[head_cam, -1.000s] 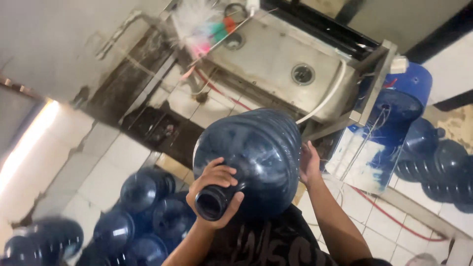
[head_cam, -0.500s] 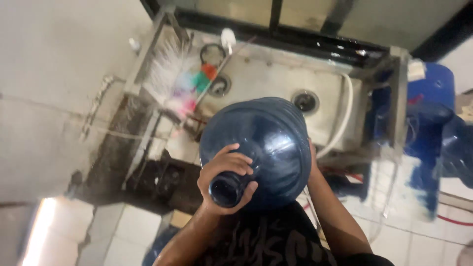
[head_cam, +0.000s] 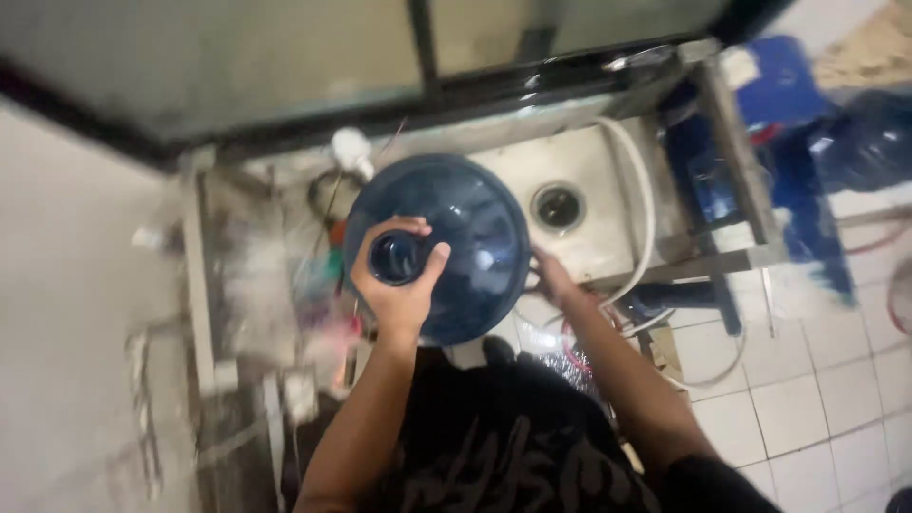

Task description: The person carries a large plastic water jug to a cleaning station, wipes the exterior of the jug with a small cloth, and then positions it onto a mechanical rinsing device.

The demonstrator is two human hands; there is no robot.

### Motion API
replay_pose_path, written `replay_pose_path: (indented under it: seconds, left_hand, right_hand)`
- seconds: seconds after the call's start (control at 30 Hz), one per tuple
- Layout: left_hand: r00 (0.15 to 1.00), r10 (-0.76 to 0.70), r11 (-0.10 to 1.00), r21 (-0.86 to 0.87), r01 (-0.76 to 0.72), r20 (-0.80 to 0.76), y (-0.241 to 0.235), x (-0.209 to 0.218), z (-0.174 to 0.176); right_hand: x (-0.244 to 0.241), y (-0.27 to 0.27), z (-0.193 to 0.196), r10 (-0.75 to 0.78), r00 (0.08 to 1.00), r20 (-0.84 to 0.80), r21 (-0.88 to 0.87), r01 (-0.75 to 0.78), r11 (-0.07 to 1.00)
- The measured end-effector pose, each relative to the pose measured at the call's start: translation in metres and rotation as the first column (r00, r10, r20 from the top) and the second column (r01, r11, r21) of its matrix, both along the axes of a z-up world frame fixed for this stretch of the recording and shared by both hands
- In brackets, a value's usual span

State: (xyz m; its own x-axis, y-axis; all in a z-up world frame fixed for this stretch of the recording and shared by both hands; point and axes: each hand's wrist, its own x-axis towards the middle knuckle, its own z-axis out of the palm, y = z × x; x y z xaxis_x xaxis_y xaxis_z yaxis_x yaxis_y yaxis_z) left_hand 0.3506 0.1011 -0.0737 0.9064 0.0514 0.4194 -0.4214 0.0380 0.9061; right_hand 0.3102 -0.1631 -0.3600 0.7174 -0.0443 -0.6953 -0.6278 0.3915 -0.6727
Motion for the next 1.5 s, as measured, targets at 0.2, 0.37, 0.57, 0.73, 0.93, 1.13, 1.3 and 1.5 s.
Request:
replay_pose_path:
  seconds: [0.2, 0.37, 0.57, 0.73, 0.93, 1.13, 1.3, 1.5]
  left_hand:
    - [0.992, -0.062, 0.998, -0.006, 0.062, -0.113, -0.028, 0.057, 0.006]
    - [0.991, 0.068, 0.992, 0.118, -0.054, -0.115, -0.07, 0.072, 0.008]
    - [0.987, 0.163, 0.962, 0.224, -0.158, -0.005, -0.096, 0.087, 0.013]
    - [0.955, 0.268, 0.888, 0.352, -0.296, 0.127, -0.122, 0.086, 0.017]
    - [0.957, 0.289, 0.916, 0.299, -0.265, -0.037, -0.1, 0.086, 0.016]
    - [0.945, 0.322, 0.917, 0.264, -0.299, -0.049, -0.102, 0.077, 0.008]
    - [0.947, 0.315, 0.929, 0.228, -0.293, -0.068, -0.1, 0.077, 0.008]
    - [0.948, 0.314, 0.919, 0.266, -0.291, -0.047, -0.099, 0.081, 0.008]
  right_hand:
    - [0.001, 0.045, 0.032, -0.253, 0.966, 0.05, 0.096, 0.248, 0.964]
    - [-0.009, 0.039, 0.035, -0.269, 0.963, 0.022, -0.072, 0.27, 0.96]
    - [0.004, -0.057, 0.003, -0.329, 0.944, 0.02, -0.266, 0.323, 0.909]
    - [0.092, -0.192, -0.01, -0.149, 0.944, 0.296, -0.694, 0.32, 0.645]
    - [0.214, -0.276, -0.032, 0.175, 0.984, 0.026, -0.989, -0.001, 0.147]
    - [0.256, -0.255, -0.059, 0.227, 0.916, -0.331, -0.928, -0.359, 0.096]
    - [0.256, -0.235, -0.034, 0.278, 0.885, -0.374, -0.888, -0.428, 0.166]
    - [0.192, -0.236, 0.027, 0.508, 0.857, 0.086, -0.982, -0.012, 0.186]
